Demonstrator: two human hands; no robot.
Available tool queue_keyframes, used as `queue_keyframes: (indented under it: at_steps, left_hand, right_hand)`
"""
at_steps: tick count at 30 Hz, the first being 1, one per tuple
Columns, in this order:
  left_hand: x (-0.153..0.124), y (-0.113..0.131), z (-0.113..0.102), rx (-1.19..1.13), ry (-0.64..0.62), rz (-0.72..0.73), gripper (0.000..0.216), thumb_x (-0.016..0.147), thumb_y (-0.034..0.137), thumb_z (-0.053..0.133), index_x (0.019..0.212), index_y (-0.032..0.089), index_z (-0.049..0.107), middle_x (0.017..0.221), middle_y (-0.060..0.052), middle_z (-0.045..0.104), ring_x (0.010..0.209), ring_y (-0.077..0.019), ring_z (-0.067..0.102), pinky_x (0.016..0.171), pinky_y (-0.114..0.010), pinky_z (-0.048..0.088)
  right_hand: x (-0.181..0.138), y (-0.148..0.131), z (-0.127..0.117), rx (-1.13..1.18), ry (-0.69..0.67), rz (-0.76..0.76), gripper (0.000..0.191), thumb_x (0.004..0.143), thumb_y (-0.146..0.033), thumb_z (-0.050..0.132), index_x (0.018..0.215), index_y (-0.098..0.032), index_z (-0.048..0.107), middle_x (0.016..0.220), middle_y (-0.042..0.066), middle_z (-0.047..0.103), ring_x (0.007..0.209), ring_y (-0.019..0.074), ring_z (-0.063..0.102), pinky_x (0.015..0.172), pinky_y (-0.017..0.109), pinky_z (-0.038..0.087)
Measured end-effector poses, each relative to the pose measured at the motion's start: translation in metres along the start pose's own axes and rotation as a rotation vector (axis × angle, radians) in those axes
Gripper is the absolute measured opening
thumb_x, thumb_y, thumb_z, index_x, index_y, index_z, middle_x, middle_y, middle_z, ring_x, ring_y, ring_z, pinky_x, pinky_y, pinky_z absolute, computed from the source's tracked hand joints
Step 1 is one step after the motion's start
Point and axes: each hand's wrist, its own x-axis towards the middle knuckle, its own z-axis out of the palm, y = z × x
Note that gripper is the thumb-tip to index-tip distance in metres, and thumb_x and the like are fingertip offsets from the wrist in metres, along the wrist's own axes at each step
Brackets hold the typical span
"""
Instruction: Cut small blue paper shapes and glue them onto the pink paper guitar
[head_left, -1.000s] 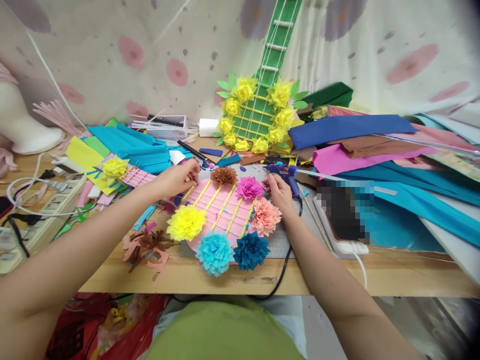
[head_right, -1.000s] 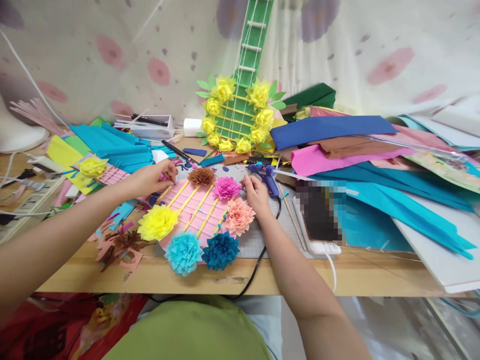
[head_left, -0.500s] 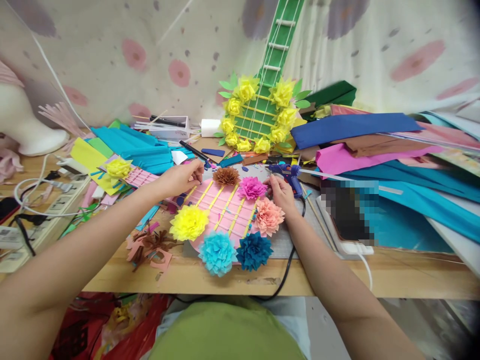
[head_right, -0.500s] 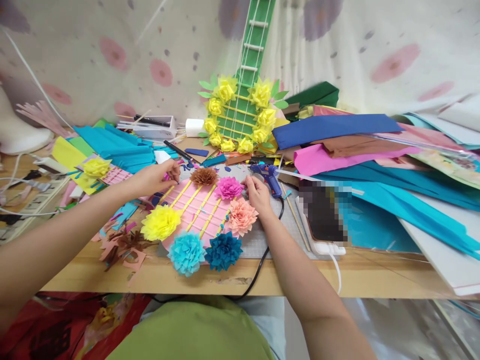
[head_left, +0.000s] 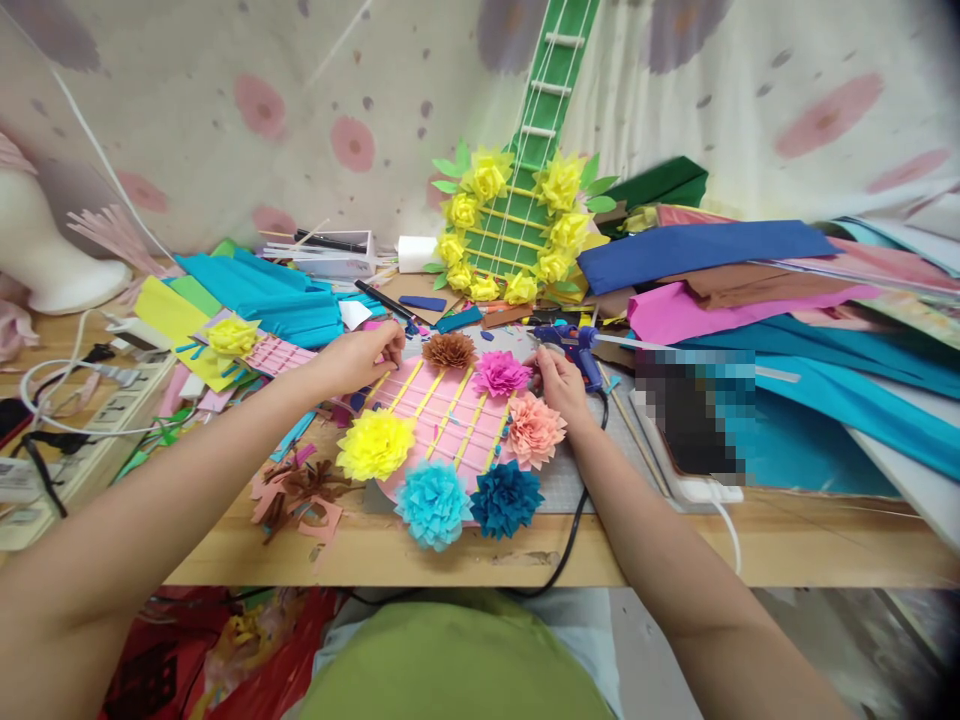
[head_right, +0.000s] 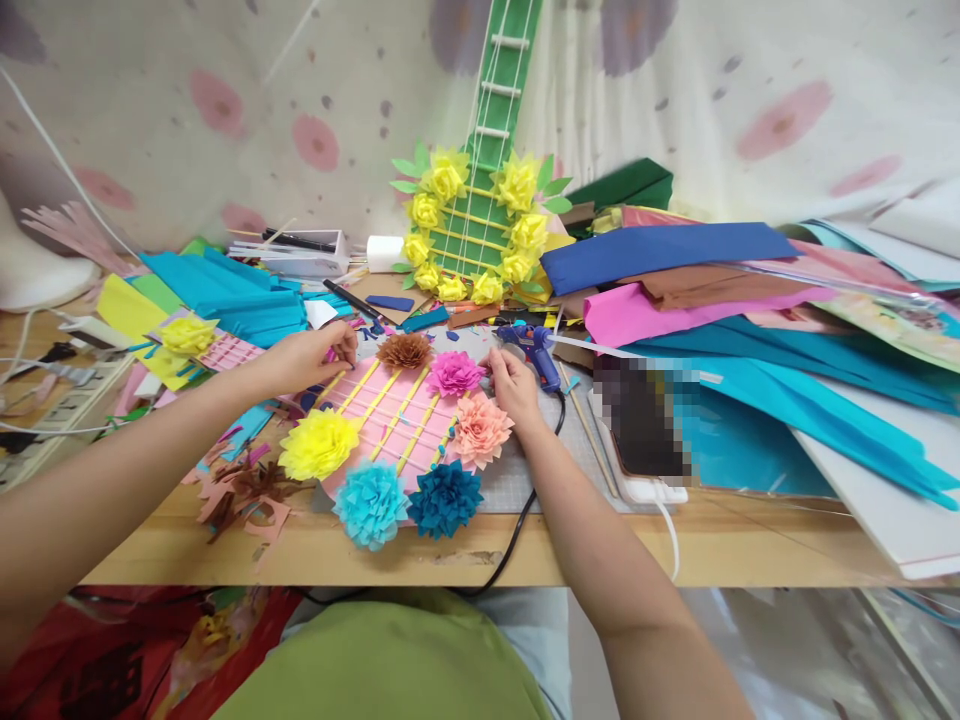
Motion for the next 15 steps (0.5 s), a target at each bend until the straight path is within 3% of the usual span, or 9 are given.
queue_keyframes:
  at_steps: [10, 15]
  left_hand:
    - [-0.0004, 0.0030, -0.0018, 0.104, -0.039, -0.002, 0.022, 0.075, 0.022, 0.048, 0.097, 0.021, 0.045, 0.095, -0.002, 0.065, 0.085, -0.0176, 0.061, 0.071, -0.027, 0.043]
    - [-0.0011, 0.0045, -0.0073, 0.045, -0.080, 0.018, 0.029, 0.075, 0.025, 0.048, 0.104, 0.021, 0.042, 0.097, -0.004, 0.065, 0.086, -0.0176, 0.062, 0.070, -0.026, 0.044]
  right_hand:
    - [0.0006, 0.0028, 0.0016, 0.043, 0.018, -0.009, 0.046, 0.080, -0.060, 0.041, 0.069, -0.018, 0.059, 0.061, 0.001, 0.053, 0.053, 0.0129, 0.046, 0.054, 0.027, 0.036]
    - [0.0006, 0.0028, 0.0013, 0.046, 0.015, -0.008, 0.047, 0.080, -0.060, 0.041, 0.068, -0.019, 0.058, 0.057, 0.000, 0.050, 0.052, 0.0131, 0.045, 0.052, 0.027, 0.034]
